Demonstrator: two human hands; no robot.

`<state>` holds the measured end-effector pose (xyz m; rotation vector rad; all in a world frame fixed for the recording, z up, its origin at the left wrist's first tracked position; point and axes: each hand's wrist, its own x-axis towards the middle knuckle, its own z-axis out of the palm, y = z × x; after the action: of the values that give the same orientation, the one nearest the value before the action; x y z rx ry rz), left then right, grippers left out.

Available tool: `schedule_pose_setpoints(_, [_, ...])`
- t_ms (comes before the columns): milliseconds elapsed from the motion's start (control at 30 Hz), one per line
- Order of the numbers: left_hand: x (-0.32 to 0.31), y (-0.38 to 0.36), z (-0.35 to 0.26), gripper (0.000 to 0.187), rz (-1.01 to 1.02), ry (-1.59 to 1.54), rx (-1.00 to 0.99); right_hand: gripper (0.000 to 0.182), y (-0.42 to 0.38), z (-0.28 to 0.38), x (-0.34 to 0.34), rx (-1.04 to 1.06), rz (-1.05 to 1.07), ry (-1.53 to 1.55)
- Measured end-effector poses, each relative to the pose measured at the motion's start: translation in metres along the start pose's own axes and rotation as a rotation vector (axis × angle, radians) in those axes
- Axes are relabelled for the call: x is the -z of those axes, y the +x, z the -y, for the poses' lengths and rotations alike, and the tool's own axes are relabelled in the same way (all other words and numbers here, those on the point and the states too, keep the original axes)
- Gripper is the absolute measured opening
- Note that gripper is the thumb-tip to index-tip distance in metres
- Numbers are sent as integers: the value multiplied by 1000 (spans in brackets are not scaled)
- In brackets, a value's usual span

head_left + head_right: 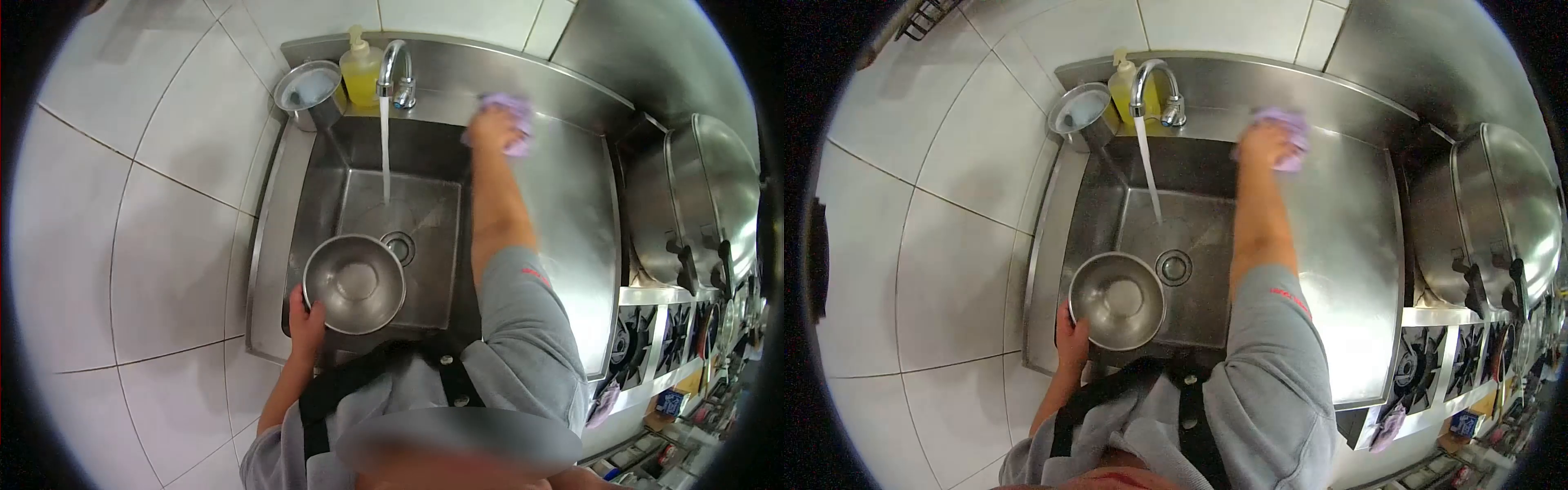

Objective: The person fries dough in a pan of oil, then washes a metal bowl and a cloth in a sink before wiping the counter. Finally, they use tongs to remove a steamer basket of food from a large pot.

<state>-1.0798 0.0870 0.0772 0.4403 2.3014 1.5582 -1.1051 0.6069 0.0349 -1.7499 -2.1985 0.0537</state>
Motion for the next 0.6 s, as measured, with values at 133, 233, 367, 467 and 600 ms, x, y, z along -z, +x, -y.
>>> schedule_pose_setpoints(133, [-2,64,-15,30,152,131,-45,39,-52,76,-26,611,-48,139])
schedule_pose_setpoints(233, [1,141,-48,23,331,270,-7,36,-15,51,10,569,299,104])
schedule_pose_setpoints(367, [-21,264,-44,31,673,329,-347,32,25,-40,54,604,272,117])
schedule_pose_setpoints(467, [-61,317,-90,43,792,488,-223,36,12,-109,109,825,283,-50])
schedule_pose_setpoints(600, [-130,399,-91,43,771,784,-444,39,-42,-188,113,4,259,249])
